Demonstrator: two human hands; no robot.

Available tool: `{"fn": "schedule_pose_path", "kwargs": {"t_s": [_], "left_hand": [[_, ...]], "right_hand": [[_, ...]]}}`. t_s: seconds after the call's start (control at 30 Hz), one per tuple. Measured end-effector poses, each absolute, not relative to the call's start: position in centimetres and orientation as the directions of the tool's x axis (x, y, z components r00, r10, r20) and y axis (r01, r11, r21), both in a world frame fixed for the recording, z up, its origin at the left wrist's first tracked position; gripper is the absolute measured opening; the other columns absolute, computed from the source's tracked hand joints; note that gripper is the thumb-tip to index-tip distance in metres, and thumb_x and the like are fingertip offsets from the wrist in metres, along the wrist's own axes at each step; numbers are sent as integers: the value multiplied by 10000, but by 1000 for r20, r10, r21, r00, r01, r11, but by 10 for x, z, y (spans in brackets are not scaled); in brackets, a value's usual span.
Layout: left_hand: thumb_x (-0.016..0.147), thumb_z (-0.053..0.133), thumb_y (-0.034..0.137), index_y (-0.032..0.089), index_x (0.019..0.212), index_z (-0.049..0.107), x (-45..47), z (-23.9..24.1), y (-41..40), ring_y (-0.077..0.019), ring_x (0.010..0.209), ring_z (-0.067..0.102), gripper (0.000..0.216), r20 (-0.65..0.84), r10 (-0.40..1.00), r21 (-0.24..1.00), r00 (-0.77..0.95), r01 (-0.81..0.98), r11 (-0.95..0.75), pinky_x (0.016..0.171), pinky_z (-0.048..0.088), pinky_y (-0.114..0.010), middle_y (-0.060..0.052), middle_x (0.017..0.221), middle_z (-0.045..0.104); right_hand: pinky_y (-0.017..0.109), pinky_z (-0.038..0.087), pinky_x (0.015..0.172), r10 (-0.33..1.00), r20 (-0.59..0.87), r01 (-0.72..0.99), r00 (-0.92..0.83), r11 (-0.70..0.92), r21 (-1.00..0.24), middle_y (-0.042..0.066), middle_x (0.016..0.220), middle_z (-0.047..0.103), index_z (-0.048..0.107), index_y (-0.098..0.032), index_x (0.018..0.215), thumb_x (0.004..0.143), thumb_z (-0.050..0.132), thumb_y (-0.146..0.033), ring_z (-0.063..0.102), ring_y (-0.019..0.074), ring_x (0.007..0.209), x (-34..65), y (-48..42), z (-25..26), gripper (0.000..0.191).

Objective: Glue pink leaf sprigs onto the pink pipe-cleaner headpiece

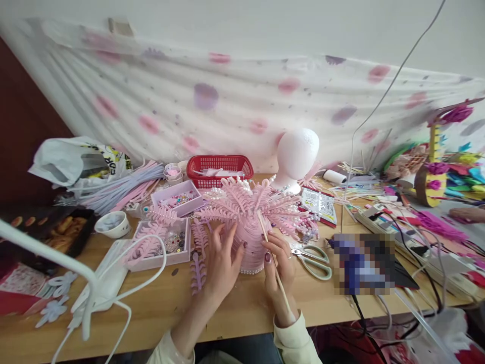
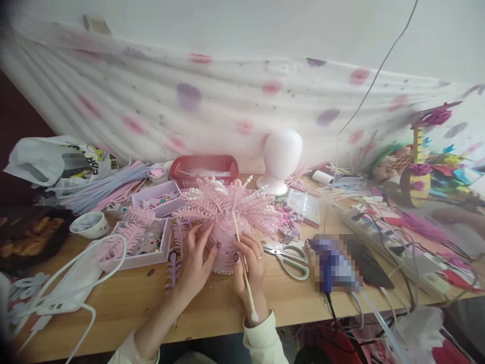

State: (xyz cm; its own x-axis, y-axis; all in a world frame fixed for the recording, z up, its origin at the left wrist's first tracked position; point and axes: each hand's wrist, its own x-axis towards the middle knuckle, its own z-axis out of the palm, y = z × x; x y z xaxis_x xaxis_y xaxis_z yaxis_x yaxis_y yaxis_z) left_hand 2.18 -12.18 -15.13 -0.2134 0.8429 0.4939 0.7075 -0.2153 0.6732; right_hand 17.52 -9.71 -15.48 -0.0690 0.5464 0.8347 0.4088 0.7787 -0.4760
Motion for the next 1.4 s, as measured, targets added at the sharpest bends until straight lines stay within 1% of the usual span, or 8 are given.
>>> {"fn": "schedule_pose_path", "kwargs": {"t_s": [0.3,0.5,0.63,0.73,0.9,1.13,1.3,1.4], "left_hand": [[970,499,328,221,1393,507,13,-148,-120,-342,1209,538,436,571,818,406,-70,890,-207,971,498,-531,-173,1335,493],[965,515,305,224,1328,525,10,-152,-120,-320,1169,584,372,589,807,401,-54,886,-234,939,528,-498,-150,1263,558],[948,562,255,218,1175,522,3,-146,-121,-270,1177,587,233,642,761,482,-94,821,-306,965,523,-442,-123,1212,590],[921,606,218,216,1128,474,-1,-139,-118,-244,1165,589,246,681,724,515,-109,775,-368,970,514,-411,-123,1219,608],[918,599,211,202,1183,451,3,-135,-114,-254,1152,569,303,727,687,407,4,803,-436,969,488,-424,-130,1218,632],[895,610,238,189,1226,468,7,-140,-119,-289,1039,575,363,710,702,275,56,895,-350,899,416,-454,-128,1218,682],[873,654,217,207,1100,544,8,-137,-125,-273,988,571,253,692,720,291,39,899,-328,888,376,-431,-73,1183,723],[875,659,212,224,956,606,5,-133,-131,-249,927,595,97,690,723,375,-29,869,-322,881,371,-419,-22,997,760]], "right_hand": [[552,489,1007,541,802,497,-254,785,-371,125,1158,650,580,-206,1190,838,561,-74,543,313,1244,169,-101,-152,376],[528,506,1003,546,801,495,-246,781,-381,120,1158,654,602,-208,1162,836,557,-52,559,295,1232,170,-99,-156,365],[535,508,999,552,800,490,-236,778,-393,117,1163,652,595,-215,1165,841,540,-47,554,297,1242,169,-99,-156,369],[537,506,1001,556,801,475,-222,779,-409,115,1158,652,591,-215,1151,844,529,-45,555,293,1237,169,-99,-156,356],[524,504,1010,562,802,463,-202,776,-428,106,1142,652,595,-218,1134,852,522,-57,556,284,1231,169,-100,-155,332],[524,501,1012,561,803,454,-199,779,-432,101,1139,649,596,-223,1140,851,524,-53,556,283,1230,169,-100,-155,342],[507,507,1004,552,810,457,-195,782,-423,103,1127,655,604,-216,1130,851,520,-47,562,275,1219,168,-99,-156,336],[513,509,1001,556,808,460,-195,779,-425,99,1129,656,603,-223,1129,849,517,-43,562,279,1228,168,-98,-158,344]]}}
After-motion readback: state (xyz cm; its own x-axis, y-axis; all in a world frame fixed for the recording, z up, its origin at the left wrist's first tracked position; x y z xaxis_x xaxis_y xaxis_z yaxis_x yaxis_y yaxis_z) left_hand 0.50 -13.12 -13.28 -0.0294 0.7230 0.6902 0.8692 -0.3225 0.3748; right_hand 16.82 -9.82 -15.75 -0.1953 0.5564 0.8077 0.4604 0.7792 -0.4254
